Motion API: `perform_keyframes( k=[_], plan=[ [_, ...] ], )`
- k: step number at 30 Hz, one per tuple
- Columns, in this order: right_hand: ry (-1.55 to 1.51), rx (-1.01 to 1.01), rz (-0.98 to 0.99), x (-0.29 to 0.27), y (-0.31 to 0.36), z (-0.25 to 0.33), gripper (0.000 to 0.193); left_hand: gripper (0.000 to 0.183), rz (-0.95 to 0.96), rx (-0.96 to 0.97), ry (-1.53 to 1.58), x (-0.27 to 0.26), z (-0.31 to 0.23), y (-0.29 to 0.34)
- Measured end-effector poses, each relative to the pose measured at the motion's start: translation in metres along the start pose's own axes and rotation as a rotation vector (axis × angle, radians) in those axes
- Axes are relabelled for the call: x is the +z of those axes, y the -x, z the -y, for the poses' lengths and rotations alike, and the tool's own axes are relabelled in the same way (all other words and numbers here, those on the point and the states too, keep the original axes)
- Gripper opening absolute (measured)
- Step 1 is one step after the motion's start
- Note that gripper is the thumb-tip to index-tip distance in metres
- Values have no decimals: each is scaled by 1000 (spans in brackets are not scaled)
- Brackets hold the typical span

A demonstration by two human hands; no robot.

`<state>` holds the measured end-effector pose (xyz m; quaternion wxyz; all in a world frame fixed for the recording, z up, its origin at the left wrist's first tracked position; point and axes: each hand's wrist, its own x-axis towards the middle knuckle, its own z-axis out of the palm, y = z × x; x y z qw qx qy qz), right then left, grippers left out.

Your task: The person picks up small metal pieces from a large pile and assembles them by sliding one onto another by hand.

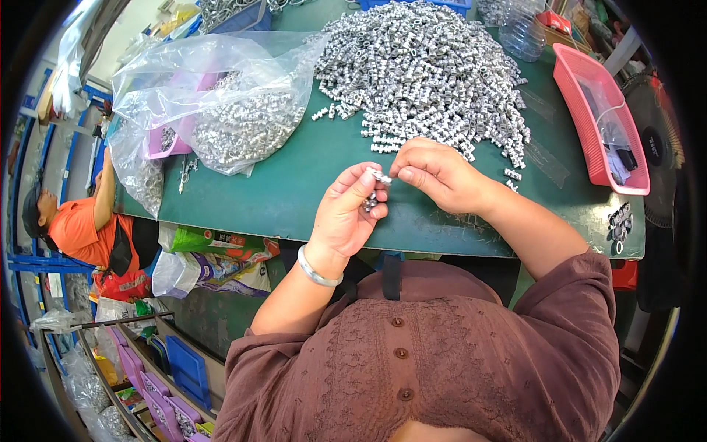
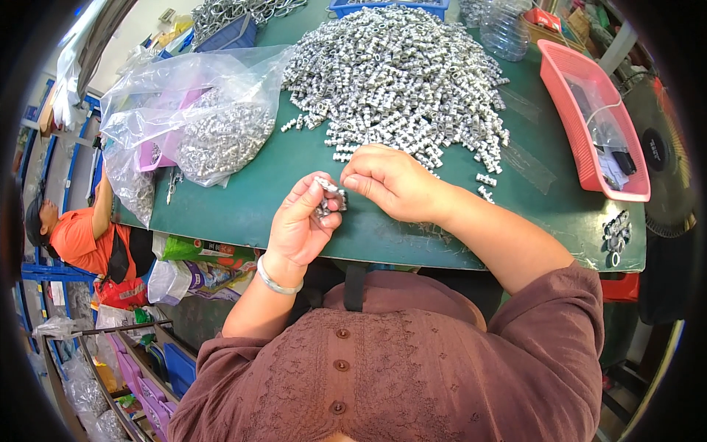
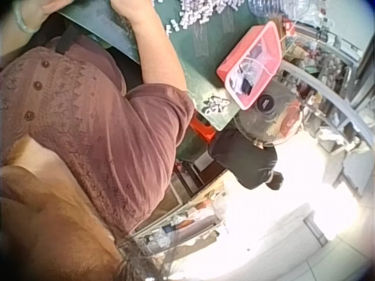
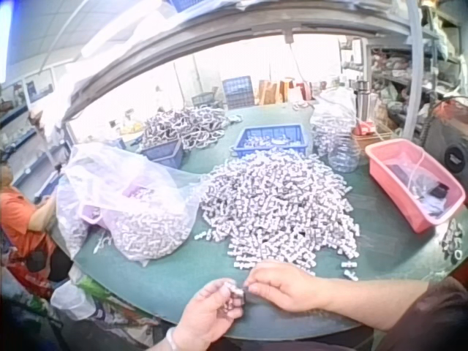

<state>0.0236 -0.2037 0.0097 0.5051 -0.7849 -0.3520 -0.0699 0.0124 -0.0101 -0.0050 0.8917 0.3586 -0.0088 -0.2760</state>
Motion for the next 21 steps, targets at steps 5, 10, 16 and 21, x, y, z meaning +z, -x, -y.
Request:
perform_keyframes(
  k=[5, 10, 16, 21],
  plan=[
    [278, -78, 70, 12, 0, -5, 16, 13, 145, -44, 222, -9, -3, -2],
    [508, -76, 221, 17, 1, 0, 23, 13, 165, -69, 351, -11, -4, 0],
    [513, -58, 222, 16, 4, -5, 25, 15, 25, -52, 311, -11, -9, 2],
    [234, 72, 111, 9, 2, 0, 34, 18, -114, -7, 179, -5, -14, 5]
  ],
)
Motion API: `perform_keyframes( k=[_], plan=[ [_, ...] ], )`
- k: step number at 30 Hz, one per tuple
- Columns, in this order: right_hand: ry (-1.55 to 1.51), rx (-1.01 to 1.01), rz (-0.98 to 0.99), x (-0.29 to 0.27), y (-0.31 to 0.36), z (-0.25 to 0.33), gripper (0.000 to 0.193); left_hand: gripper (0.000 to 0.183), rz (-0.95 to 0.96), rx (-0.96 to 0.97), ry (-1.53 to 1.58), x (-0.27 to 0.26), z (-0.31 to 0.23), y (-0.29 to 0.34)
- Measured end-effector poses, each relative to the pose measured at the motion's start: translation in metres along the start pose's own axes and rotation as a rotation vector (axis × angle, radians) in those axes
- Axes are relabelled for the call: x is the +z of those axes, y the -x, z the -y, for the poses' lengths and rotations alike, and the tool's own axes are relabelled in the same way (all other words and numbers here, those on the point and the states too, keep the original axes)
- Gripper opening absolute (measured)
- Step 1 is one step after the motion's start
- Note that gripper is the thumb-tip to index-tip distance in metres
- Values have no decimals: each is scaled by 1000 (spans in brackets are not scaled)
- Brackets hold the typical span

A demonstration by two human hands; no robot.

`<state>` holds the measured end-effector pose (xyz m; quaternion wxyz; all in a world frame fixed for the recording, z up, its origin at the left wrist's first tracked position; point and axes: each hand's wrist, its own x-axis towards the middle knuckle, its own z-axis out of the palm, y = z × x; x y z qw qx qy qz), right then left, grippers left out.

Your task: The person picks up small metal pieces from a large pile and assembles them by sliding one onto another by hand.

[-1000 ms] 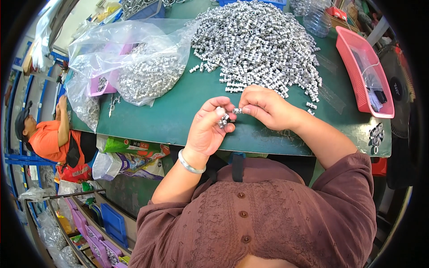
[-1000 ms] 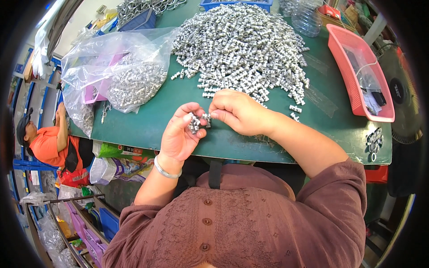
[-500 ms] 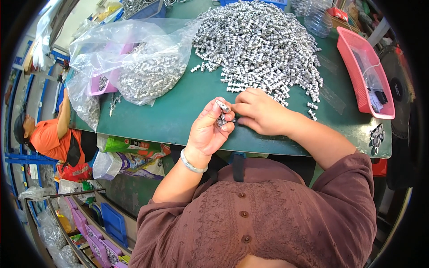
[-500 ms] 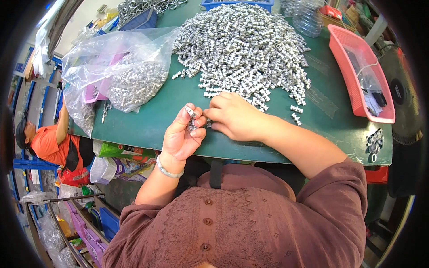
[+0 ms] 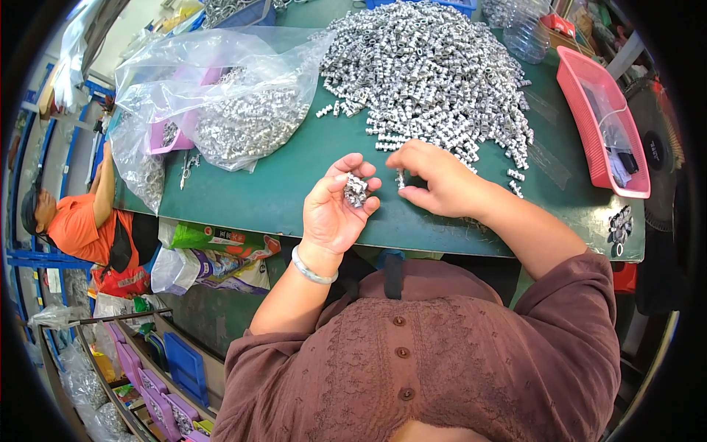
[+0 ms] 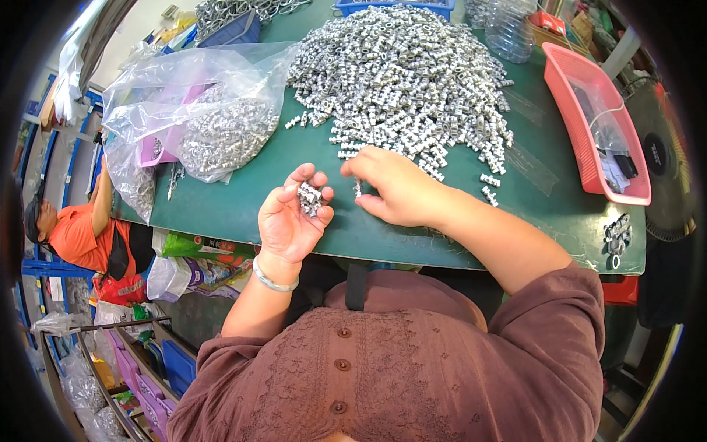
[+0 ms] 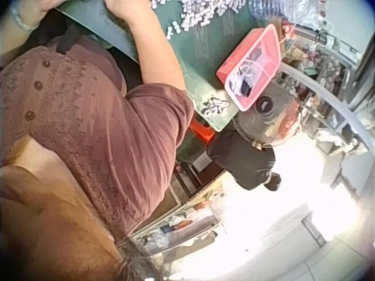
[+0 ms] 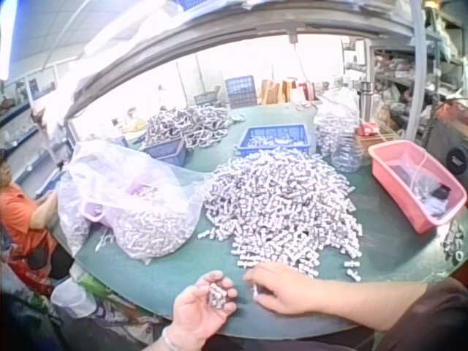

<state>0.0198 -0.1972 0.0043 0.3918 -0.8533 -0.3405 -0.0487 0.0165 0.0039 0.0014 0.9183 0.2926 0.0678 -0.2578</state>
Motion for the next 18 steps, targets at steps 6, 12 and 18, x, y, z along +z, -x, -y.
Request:
perform_keyframes(
  k=[6, 12, 18],
  plan=[
    [-438, -91, -239, 0, -3, 0, 43, 18, 41, -75, -269, -3, 8, 2],
    [-189, -181, -302, -6, -3, 10, 44, 9, 1, -93, -346, 16, 19, 3],
    [-200, -200, -298, -8, -3, 12, 42, 6, -43, 91, -391, 16, 23, 1]
  ],
)
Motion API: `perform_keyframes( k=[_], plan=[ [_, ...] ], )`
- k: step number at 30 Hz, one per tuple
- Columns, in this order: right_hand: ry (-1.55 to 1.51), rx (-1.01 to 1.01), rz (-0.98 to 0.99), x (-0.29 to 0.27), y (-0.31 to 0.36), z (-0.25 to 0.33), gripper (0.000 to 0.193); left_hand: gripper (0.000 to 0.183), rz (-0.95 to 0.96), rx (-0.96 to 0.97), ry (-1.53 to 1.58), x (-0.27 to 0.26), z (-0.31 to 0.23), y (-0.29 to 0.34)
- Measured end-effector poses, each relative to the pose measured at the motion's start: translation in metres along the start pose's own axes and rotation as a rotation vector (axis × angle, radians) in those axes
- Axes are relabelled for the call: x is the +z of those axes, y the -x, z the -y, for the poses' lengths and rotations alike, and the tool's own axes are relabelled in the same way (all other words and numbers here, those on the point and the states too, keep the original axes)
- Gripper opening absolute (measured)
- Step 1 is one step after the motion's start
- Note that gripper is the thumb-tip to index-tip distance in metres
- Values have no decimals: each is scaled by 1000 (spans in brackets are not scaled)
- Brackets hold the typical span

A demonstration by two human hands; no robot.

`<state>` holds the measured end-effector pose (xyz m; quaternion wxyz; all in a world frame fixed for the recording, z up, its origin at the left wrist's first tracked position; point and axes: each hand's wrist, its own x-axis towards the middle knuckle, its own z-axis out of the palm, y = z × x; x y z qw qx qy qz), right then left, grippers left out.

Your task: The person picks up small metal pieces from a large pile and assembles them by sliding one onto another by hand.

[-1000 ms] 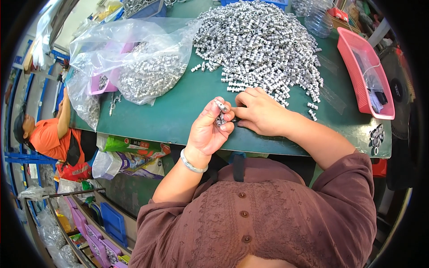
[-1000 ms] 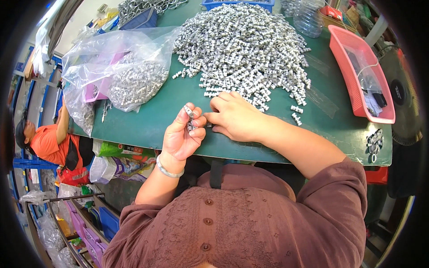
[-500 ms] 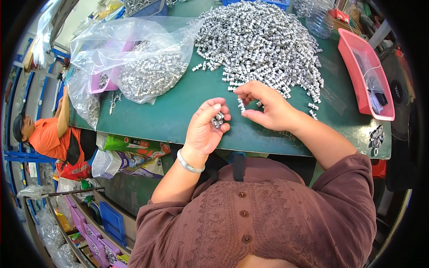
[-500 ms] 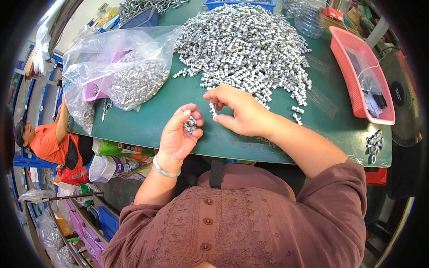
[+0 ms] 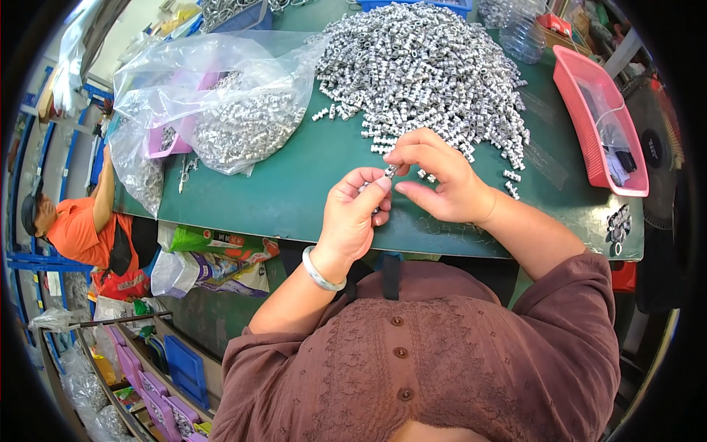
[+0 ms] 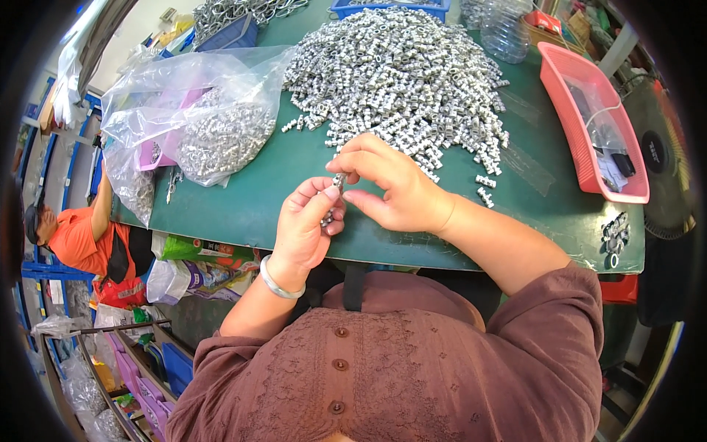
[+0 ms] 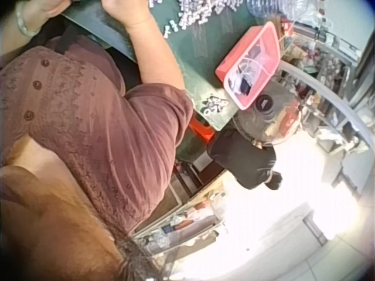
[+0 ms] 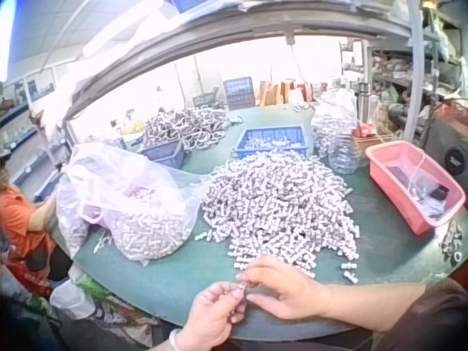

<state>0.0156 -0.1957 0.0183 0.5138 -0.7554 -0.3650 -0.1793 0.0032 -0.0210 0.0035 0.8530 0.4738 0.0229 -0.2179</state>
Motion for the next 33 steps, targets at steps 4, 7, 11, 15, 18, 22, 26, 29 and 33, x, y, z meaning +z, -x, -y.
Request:
perform_keyframes(
  k=[4, 7, 11, 15, 18, 22, 26, 29, 33],
  plan=[
    [-131, 82, 23, -1, 4, -8, 35, 7, -47, 129, -114, 1, 4, 0],
    [-242, 168, -6, 4, 6, -11, 30, 8, -33, 408, -401, -3, 8, -1],
    [-468, 308, -60, 7, 8, -12, 28, 9, -20, 751, -763, 0, 5, -3],
    [-541, 364, -43, 6, 9, -11, 29, 12, -68, 938, -940, 4, 1, -3],
    [-634, 439, -30, 6, 9, -11, 29, 10, -58, 1037, -993, 2, -1, -5],
    [-629, 445, -16, 4, 8, -10, 30, 9, -42, 909, -906, -1, 2, -6],
    [-593, 411, -10, 2, 8, -10, 29, 10, -5, 316, -238, -6, 1, -5],
    [-639, 440, -7, 1, 8, -7, 30, 10, 64, 254, -36, -10, 2, -7],
    [-618, 444, -21, 0, 8, -7, 31, 10, 102, 217, 19, -12, 1, -7]
  ],
)
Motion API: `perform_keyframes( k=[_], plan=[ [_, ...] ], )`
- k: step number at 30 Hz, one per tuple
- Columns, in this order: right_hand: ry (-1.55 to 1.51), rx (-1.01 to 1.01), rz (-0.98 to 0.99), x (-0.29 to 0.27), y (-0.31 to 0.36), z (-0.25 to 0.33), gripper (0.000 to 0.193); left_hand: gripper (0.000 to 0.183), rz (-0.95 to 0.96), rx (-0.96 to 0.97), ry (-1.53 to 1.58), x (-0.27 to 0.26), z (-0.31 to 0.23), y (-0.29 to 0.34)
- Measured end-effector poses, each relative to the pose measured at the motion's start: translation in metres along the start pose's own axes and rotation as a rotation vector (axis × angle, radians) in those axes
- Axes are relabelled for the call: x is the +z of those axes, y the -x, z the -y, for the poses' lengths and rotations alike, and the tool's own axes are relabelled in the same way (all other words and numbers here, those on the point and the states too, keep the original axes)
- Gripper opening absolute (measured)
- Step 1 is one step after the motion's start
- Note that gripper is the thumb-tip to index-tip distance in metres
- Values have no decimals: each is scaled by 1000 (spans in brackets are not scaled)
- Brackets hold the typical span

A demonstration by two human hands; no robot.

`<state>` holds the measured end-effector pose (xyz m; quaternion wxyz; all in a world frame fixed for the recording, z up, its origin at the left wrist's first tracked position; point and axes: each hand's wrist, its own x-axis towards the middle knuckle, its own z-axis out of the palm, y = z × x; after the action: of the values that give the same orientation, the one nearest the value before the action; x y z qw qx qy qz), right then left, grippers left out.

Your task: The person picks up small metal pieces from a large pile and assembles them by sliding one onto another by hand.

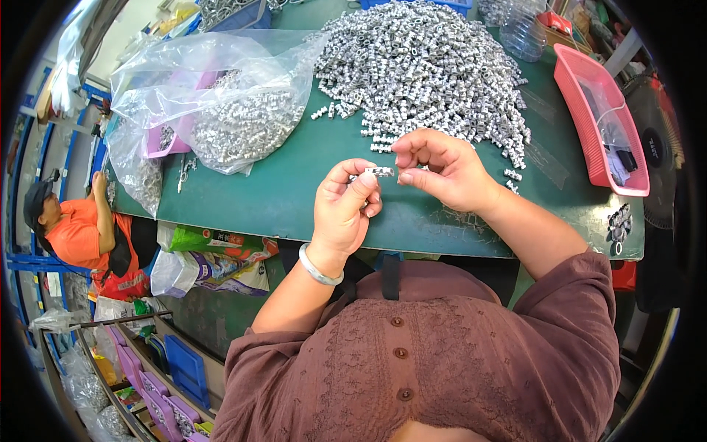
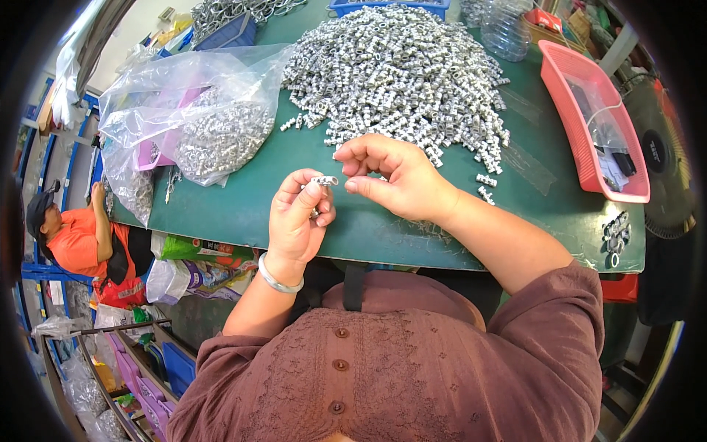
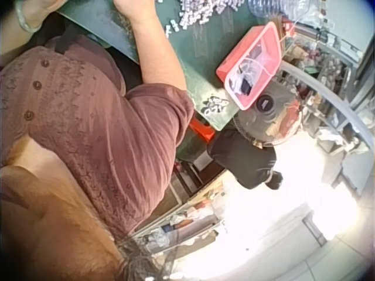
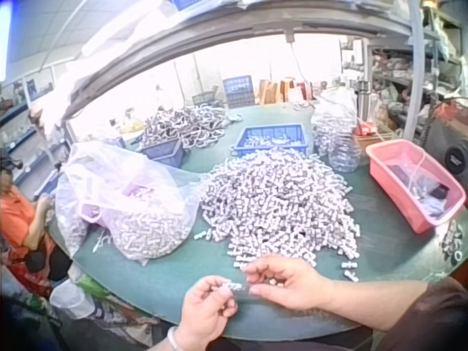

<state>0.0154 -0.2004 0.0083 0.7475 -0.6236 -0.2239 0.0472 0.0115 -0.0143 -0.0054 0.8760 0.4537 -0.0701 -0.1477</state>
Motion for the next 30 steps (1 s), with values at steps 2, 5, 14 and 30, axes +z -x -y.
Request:
perform_keyframes(
  k=[2, 5, 14, 30],
  plan=[
    [35, -33, 12, 1, 0, 0, 31, 11, 74, -128, 169, -4, 0, -1],
    [38, -58, 27, 2, 1, -2, 32, 10, 114, -248, 296, -5, -1, -1],
    [43, -5, 56, 2, -1, 0, 33, 8, -17, 267, -594, 9, 5, 4],
    [1171, -377, -104, -15, -15, -7, 31, 11, -72, 323, -737, 2, 9, 6]
  ],
)
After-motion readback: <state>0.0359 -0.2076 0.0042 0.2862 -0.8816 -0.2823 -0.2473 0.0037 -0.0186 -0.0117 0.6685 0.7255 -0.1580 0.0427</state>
